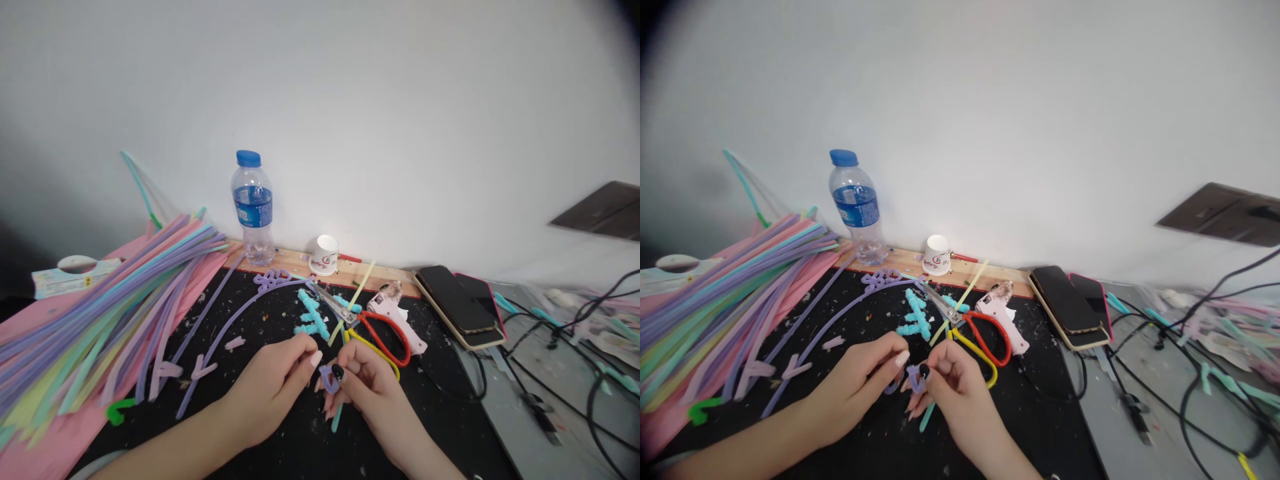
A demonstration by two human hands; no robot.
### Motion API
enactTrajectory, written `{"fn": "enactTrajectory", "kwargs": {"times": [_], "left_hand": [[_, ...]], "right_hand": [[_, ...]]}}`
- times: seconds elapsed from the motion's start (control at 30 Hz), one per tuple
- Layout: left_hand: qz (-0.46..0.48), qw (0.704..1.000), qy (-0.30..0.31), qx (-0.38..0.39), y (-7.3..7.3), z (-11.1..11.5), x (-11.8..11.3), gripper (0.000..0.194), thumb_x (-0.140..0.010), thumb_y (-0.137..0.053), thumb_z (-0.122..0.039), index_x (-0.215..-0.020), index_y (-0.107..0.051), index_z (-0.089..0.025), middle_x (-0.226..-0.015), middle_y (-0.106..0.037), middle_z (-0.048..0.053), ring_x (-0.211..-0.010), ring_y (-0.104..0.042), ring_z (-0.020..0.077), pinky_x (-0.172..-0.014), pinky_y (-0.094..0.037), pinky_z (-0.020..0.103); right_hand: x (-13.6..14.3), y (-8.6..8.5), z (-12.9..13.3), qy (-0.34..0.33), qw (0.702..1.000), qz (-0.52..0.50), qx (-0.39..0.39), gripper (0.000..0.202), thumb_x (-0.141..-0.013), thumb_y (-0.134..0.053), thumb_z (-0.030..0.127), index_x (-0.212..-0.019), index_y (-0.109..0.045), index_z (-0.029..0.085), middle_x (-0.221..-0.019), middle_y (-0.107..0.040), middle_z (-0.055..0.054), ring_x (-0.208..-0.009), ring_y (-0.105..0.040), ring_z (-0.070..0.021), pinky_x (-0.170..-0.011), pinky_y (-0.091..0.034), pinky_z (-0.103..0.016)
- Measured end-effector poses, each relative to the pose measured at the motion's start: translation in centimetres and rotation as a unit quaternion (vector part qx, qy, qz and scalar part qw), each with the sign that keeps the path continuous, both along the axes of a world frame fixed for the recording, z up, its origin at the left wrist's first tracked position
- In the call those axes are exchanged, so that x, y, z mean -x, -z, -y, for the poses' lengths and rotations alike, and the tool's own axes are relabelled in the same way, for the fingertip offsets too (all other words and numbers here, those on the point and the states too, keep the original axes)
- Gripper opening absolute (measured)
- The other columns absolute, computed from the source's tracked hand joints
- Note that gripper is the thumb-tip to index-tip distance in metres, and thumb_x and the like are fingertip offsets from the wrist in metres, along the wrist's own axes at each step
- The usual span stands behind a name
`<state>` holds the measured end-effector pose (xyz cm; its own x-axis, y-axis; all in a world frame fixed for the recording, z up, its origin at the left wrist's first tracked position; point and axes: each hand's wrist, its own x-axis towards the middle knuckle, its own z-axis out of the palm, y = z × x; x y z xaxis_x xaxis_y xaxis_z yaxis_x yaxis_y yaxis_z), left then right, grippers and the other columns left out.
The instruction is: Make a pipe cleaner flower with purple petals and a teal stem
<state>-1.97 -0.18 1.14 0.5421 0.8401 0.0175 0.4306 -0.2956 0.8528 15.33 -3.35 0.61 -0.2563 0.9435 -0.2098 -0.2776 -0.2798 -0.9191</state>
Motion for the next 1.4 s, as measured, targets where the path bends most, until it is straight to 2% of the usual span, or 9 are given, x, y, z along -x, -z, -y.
{"fn": "enactTrajectory", "kwargs": {"times": [0.2, 0.4, 0.6, 0.8, 0.9, 0.97, 1.07, 1.23, 1.4], "left_hand": [[-0.018, 0.998, 0.042, -0.032, 0.6, 0.0, 0.0, 0.023, -0.093, -0.034, -0.023, -0.076, -0.050, -0.020, -0.067, -0.053, -0.004, -0.061, -0.050, 0.0112, -0.059, -0.035, 0.021], [0.005, 0.999, 0.035, -0.014, 0.9, -0.1, 0.0, 0.022, -0.093, -0.031, -0.022, -0.079, -0.048, -0.021, -0.069, -0.055, -0.004, -0.062, -0.052, 0.0110, -0.062, -0.037, 0.021], [-0.015, 0.995, -0.084, -0.045, 0.4, -0.4, 0.5, 0.028, -0.093, -0.031, -0.029, -0.070, -0.045, -0.020, -0.059, -0.050, -0.005, -0.053, -0.048, 0.0116, -0.055, -0.035, 0.022], [-0.113, 0.970, -0.178, -0.122, 0.2, -3.2, 2.5, 0.030, -0.089, -0.038, -0.034, -0.065, -0.047, -0.020, -0.054, -0.051, -0.004, -0.050, -0.049, 0.0136, -0.055, -0.036, 0.025], [-0.143, 0.961, -0.190, -0.142, 0.6, -4.4, 3.4, 0.016, -0.086, -0.044, -0.031, -0.091, -0.056, -0.021, -0.080, -0.065, 0.001, -0.068, -0.060, 0.0178, -0.065, -0.042, 0.028], [-0.144, 0.953, -0.202, -0.177, 0.7, -4.8, 3.7, 0.029, -0.085, -0.046, -0.028, -0.113, -0.050, -0.022, -0.106, -0.064, 0.005, -0.084, -0.062, 0.0204, -0.076, -0.044, 0.031], [-0.150, 0.946, -0.197, -0.210, 0.4, -4.7, 3.6, 0.031, -0.086, -0.044, -0.030, -0.115, -0.051, -0.022, -0.119, -0.058, 0.007, -0.097, -0.059, 0.0227, -0.085, -0.042, 0.034], [-0.200, 0.967, -0.151, -0.053, -0.5, -3.7, 3.6, 0.032, -0.076, -0.054, -0.051, -0.091, -0.059, -0.023, -0.087, -0.065, 0.003, -0.078, -0.060, 0.0239, -0.065, -0.043, 0.032], [-0.200, 0.978, -0.050, 0.018, -0.4, -2.9, 3.8, 0.028, -0.062, -0.068, -0.039, -0.083, -0.058, -0.022, -0.089, -0.060, 0.002, -0.079, -0.057, 0.0223, -0.068, -0.041, 0.030]], "right_hand": [[0.0, 0.2, -0.1, 0.005, 1.000, -0.002, -0.005, 0.023, -0.079, -0.066, 0.029, -0.074, -0.047, 0.017, -0.063, -0.063, 0.001, -0.052, -0.061, -0.0105, -0.053, -0.053, -0.024], [0.0, 0.1, 0.1, 0.021, 1.000, -0.010, 0.009, 0.021, -0.081, -0.064, 0.024, -0.076, -0.045, 0.018, -0.065, -0.065, 0.000, -0.052, -0.062, -0.0102, -0.052, -0.052, -0.023], [-0.1, -0.1, 0.0, 0.023, 1.000, -0.017, 0.007, 0.022, -0.082, -0.063, 0.027, -0.076, -0.043, 0.018, -0.068, -0.067, -0.001, -0.052, -0.062, -0.0094, -0.053, -0.051, -0.021], [-0.4, -0.1, -0.3, 0.053, 0.999, -0.008, -0.010, 0.024, -0.080, -0.066, 0.031, -0.073, -0.046, 0.018, -0.067, -0.067, -0.001, -0.052, -0.061, -0.0090, -0.053, -0.051, -0.021], [-0.5, -0.3, -0.4, 0.077, 0.997, 0.003, -0.015, 0.025, -0.077, -0.068, 0.032, -0.072, -0.048, 0.018, -0.064, -0.065, 0.001, -0.052, -0.061, -0.0094, -0.052, -0.051, -0.020], [-0.6, -0.3, -0.4, 0.090, 0.996, 0.016, -0.014, 0.025, -0.077, -0.069, 0.031, -0.072, -0.049, 0.017, -0.063, -0.065, 0.001, -0.049, -0.061, -0.0090, -0.049, -0.051, -0.019], [-0.8, -0.4, -0.4, 0.104, 0.994, 0.039, -0.008, 0.024, -0.075, -0.070, 0.031, -0.072, -0.051, 0.017, -0.066, -0.065, 0.001, -0.046, -0.062, -0.0092, -0.046, -0.050, -0.020], [-0.8, -0.3, -0.5, 0.128, 0.990, 0.064, -0.010, 0.022, -0.071, -0.073, 0.029, -0.069, -0.055, 0.016, -0.086, -0.069, -0.005, -0.065, -0.069, -0.0149, -0.061, -0.055, -0.025], [-1.0, -0.2, -0.4, 0.133, 0.987, 0.069, -0.051, 0.015, -0.069, -0.074, 0.022, -0.069, -0.060, 0.017, -0.087, -0.070, -0.005, -0.079, -0.068, -0.0160, -0.075, -0.053, -0.026]]}}
